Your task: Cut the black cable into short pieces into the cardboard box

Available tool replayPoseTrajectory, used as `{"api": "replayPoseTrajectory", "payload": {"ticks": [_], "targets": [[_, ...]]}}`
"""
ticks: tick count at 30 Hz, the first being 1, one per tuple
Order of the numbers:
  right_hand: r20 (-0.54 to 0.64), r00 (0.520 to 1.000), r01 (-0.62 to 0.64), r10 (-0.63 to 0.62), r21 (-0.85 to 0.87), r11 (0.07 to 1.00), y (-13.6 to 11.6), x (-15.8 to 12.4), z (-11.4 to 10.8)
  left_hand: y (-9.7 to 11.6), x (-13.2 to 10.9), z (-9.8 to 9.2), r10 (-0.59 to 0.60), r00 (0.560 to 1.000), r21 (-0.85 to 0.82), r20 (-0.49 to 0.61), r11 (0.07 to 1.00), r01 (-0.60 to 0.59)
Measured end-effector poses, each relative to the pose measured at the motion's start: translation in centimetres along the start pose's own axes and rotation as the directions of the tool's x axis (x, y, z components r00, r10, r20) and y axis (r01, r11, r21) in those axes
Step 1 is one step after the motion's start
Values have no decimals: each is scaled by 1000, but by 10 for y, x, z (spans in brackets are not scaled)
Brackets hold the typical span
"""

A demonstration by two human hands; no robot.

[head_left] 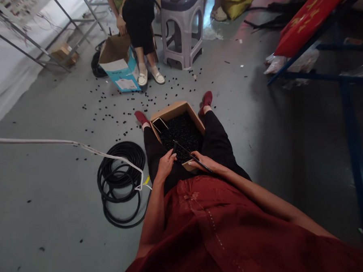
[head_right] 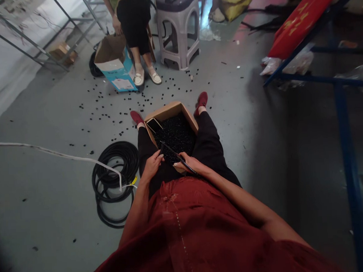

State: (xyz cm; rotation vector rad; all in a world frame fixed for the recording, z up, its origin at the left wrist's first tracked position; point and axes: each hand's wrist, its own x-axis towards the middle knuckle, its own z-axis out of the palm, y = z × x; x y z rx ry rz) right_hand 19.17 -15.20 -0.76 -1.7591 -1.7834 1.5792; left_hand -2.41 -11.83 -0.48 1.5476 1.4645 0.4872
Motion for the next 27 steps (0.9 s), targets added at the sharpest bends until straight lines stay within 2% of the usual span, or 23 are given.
{"api": "replayPoseTrajectory", "payload": {"ticks": [10,19,22,27], "targets": [[-7,999,50,-50,-18,999,-1,1,0,3,0,0,43,997,59,62,997,-47],[-14,998,59,-60,-78,995,2,1,0,1,0,-1,18,994,68,110,997,-26],[-27,999,42,-45,-108,993,1,2,0,-2,1,1,1,992,37,128,999,-6],[-65,995,61,-73,-174,983,3,5,0,-8,2,5,16,989,-112,144,994,1]]}}
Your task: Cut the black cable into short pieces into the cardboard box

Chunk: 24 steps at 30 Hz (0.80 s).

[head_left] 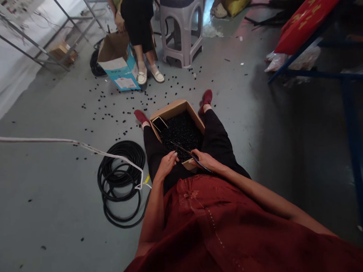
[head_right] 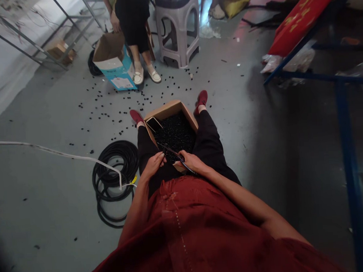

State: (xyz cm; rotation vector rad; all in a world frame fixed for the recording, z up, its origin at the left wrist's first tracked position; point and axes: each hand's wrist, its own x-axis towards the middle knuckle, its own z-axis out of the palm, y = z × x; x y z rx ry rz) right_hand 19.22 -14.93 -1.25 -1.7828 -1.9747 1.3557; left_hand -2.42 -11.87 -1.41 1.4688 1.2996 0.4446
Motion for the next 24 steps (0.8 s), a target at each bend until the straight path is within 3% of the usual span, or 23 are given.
{"api": "replayPoseTrajectory", "payload": {"ticks": [3,8,11,17,24], "targets": [[-14,999,43,-43,-28,999,2,1,1,0,2,5,-14,1000,-81,-17,997,13],[-16,999,42,-43,-60,997,3,2,1,2,6,15,-104,975,-135,-194,988,79],[-15,999,46,-47,-51,998,1,0,-1,3,6,15,-104,964,-97,-246,992,82],[11,999,30,-31,81,996,-4,-5,-5,7,2,7,-52,976,-45,-211,998,44],[40,999,9,-15,145,989,-3,-6,-4,11,-1,2,-53,995,-225,-84,974,33]]}}
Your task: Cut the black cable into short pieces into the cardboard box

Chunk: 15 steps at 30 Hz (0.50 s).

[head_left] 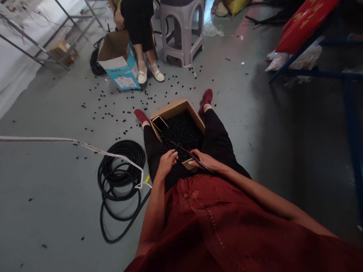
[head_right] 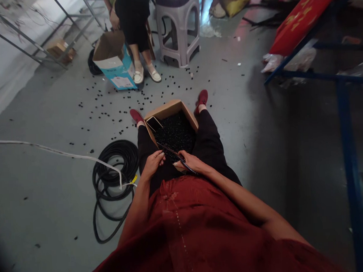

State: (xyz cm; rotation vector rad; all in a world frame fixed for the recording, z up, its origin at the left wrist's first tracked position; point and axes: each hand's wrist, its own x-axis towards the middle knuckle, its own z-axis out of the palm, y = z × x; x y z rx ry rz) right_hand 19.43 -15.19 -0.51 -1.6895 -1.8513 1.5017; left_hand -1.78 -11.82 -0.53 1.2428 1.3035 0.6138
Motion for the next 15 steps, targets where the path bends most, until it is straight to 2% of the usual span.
{"api": "replayPoseTrajectory", "payload": {"ticks": [6,15], "targets": [[2,1000,22,-22,-9,1000,4,1,2,2,-3,-6,-45,990,-170,134,983,68],[0,1000,23,-23,-53,998,6,5,4,4,-1,-8,-64,983,-134,173,987,88]]}}
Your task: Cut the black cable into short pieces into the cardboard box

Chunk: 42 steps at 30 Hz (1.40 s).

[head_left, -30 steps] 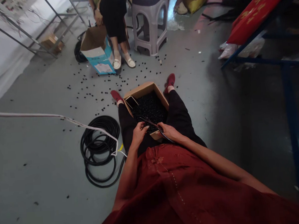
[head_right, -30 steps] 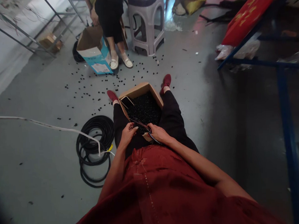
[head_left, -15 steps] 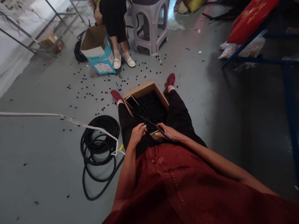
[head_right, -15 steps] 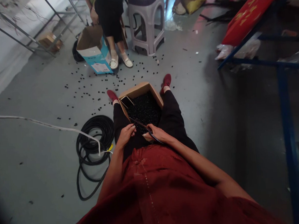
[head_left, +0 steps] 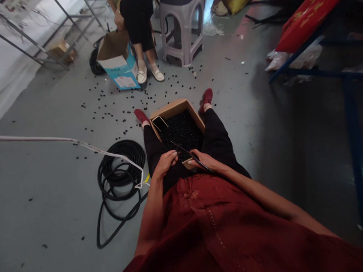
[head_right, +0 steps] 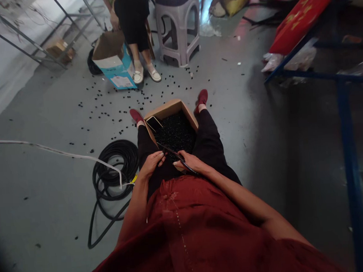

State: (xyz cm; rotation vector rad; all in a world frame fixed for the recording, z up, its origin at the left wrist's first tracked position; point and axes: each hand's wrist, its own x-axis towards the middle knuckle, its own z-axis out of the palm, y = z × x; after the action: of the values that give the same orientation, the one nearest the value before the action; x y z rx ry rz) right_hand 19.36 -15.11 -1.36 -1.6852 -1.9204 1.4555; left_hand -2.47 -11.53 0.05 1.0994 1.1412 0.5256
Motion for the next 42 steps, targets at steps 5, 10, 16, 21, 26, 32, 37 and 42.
{"api": "replayPoseTrajectory", "payload": {"ticks": [5,10,16,21,26,32,37,42], "targets": [[19,1000,11,-10,-54,998,-5,-2,-1,-8,4,0,15,1000,41,8,999,-16],[-17,997,-77,75,-146,986,-1,-2,3,-17,11,-4,21,999,110,-34,994,-17],[-25,995,-96,92,-213,972,8,1,8,-18,13,-5,7,999,239,-44,971,4],[-23,992,-126,124,-252,960,9,3,10,-16,13,-2,20,995,349,-96,937,15],[-4,981,-188,193,-269,945,4,4,7,-16,17,0,12,984,433,-179,899,67],[-74,977,-213,201,-235,948,2,6,-4,-23,24,-3,-15,971,312,-239,946,92],[-124,976,-194,177,-144,970,1,3,-10,-21,22,-5,-13,959,175,-282,982,65],[-113,974,-197,195,-9,980,4,2,-9,-11,18,-5,-30,967,49,-255,998,44]]}}
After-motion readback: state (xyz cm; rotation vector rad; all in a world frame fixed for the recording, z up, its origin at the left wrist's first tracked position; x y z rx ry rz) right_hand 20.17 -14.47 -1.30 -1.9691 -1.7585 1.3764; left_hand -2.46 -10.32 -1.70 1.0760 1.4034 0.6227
